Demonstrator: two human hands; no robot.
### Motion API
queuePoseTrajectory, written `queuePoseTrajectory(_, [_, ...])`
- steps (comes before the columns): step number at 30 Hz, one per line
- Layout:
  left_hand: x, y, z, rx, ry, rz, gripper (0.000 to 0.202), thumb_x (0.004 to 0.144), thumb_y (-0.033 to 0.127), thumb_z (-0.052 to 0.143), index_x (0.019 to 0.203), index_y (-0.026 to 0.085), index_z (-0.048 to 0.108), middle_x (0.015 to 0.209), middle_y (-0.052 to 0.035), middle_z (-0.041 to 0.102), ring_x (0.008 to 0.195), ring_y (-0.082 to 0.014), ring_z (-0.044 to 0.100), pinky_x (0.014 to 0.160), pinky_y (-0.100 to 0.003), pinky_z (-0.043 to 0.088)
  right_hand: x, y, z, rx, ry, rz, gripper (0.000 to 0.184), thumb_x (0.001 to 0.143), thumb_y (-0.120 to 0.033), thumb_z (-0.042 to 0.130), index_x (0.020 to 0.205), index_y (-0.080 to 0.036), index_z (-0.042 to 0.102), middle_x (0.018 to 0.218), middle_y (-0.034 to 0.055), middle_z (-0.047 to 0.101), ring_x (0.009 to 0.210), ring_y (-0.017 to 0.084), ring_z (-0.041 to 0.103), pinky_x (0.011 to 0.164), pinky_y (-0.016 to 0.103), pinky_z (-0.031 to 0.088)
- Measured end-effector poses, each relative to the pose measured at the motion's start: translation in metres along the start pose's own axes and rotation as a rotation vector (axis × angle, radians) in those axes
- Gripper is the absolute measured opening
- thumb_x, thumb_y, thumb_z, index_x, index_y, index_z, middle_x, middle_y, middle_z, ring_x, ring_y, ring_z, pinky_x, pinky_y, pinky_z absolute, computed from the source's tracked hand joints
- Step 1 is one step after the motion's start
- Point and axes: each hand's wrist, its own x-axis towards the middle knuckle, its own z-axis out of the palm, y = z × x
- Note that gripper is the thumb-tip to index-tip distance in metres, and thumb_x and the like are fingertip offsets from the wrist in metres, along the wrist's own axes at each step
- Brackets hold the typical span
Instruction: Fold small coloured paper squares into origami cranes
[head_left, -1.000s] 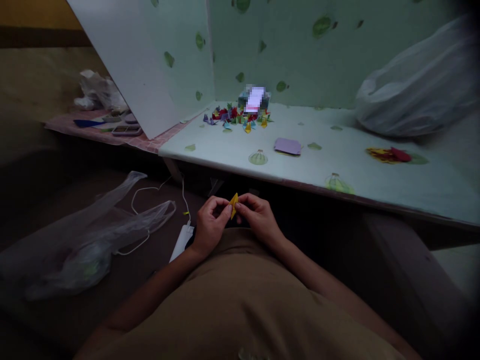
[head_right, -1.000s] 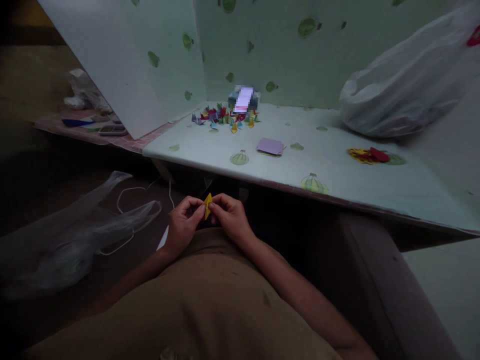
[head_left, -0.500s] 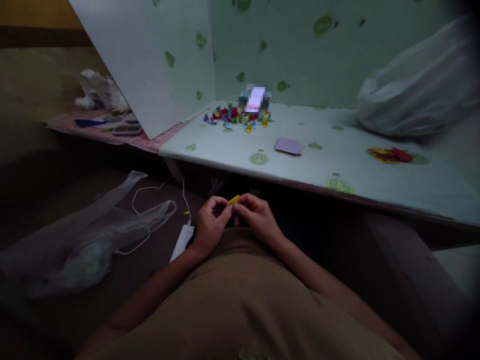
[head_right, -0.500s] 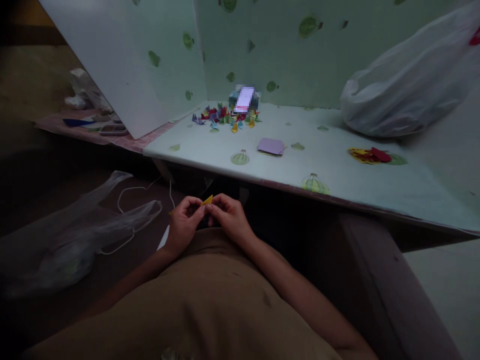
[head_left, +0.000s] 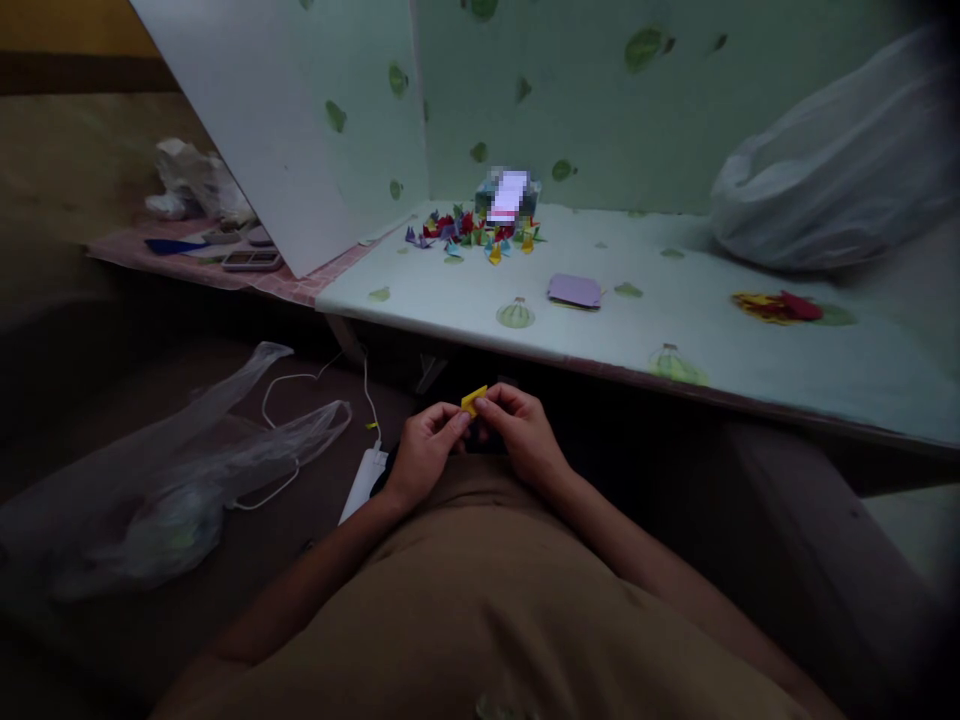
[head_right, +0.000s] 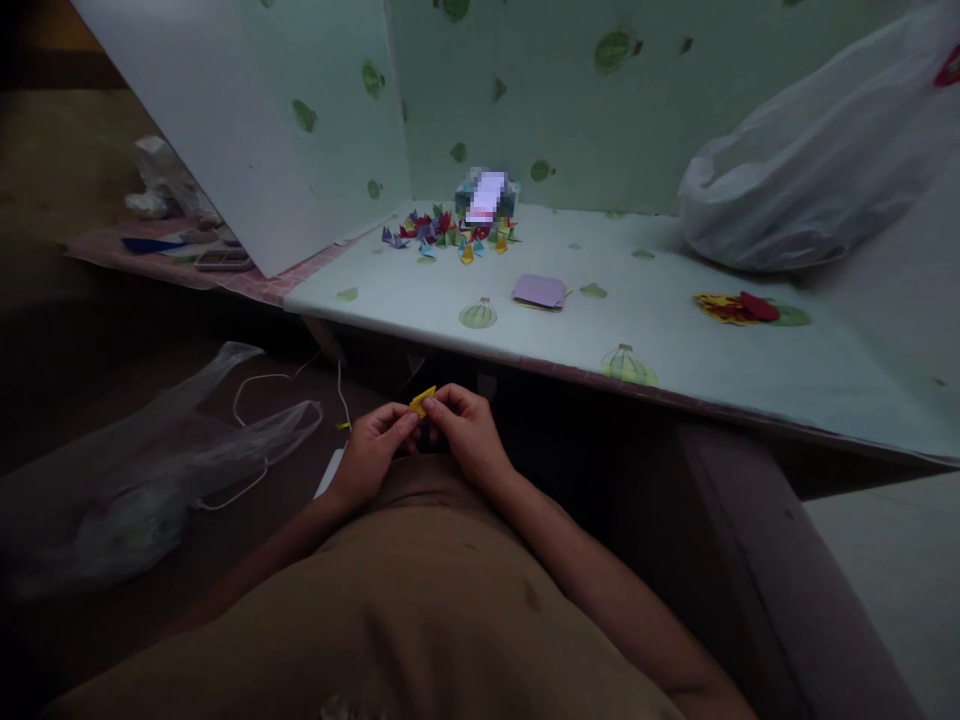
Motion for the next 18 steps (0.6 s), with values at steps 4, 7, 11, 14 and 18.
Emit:
queuePoseTrajectory(4, [-0.0002,0.0004,-0.0005,0.005,0.002,0.009,0.027,0.085,0.042,0.066,0.08,0.016,0.067,0.07,0.0014,0.063,0.056,-0.0091,0.054,0.057,-0.022,0.044,0.0013,0.0032,-0.0013,0.032,-0.066,0.023,0.025,0.08,-0.039,0.073,0.075,-0.016,0.066,0.067,-0.0011,0.062,0.052,0.009,0.051,0.051,0.022,0.038])
queuePoseTrajectory(7, [0.0,0.0002,-0.0007,0.019,0.006,0.003,0.029,0.084,0.044,0.068,0.077,0.016,0.067,0.068,0.0014,0.063,0.056,-0.0091,0.053,0.056,-0.022,0.043,0.0021,0.0055,-0.002,0.023,-0.068,0.031,0.028,0.078,-0.04,0.076,0.07,-0.016,0.063,0.063,-0.0015,0.061,0.051,0.008,0.05,0.05,0.022,0.037])
queuePoseTrajectory(11, [0.0006,-0.0019,-0.001,0.034,0.01,-0.015,0.029,0.082,0.044,0.069,0.077,0.015,0.068,0.066,0.002,0.061,0.054,-0.0087,0.052,0.055,-0.022,0.041,0.0024,0.0062,-0.0022,-0.027,0.013,0.018,0.034,0.075,-0.042,0.078,0.065,-0.017,0.057,0.06,-0.0028,0.058,0.047,0.008,0.047,0.047,0.022,0.034])
queuePoseTrajectory(14, [0.0007,-0.0031,-0.0015,0.025,0.004,-0.026,0.029,0.082,0.044,0.069,0.077,0.016,0.067,0.064,0.0024,0.061,0.053,-0.0086,0.052,0.055,-0.022,0.041,0.002,0.0052,-0.0025,-0.048,0.011,0.012,0.033,0.078,-0.043,0.074,0.066,-0.018,0.056,0.059,-0.003,0.058,0.047,0.008,0.046,0.047,0.023,0.033])
queuePoseTrajectory(18, [0.0002,-0.0039,-0.0023,-0.003,-0.003,-0.038,0.027,0.083,0.041,0.068,0.075,0.016,0.065,0.063,0.0032,0.059,0.052,-0.008,0.052,0.054,-0.022,0.041,0.0016,0.0039,-0.0025,-0.053,-0.054,0.022,0.033,0.081,-0.044,0.07,0.066,-0.017,0.056,0.058,-0.0025,0.057,0.048,0.009,0.046,0.049,0.023,0.033])
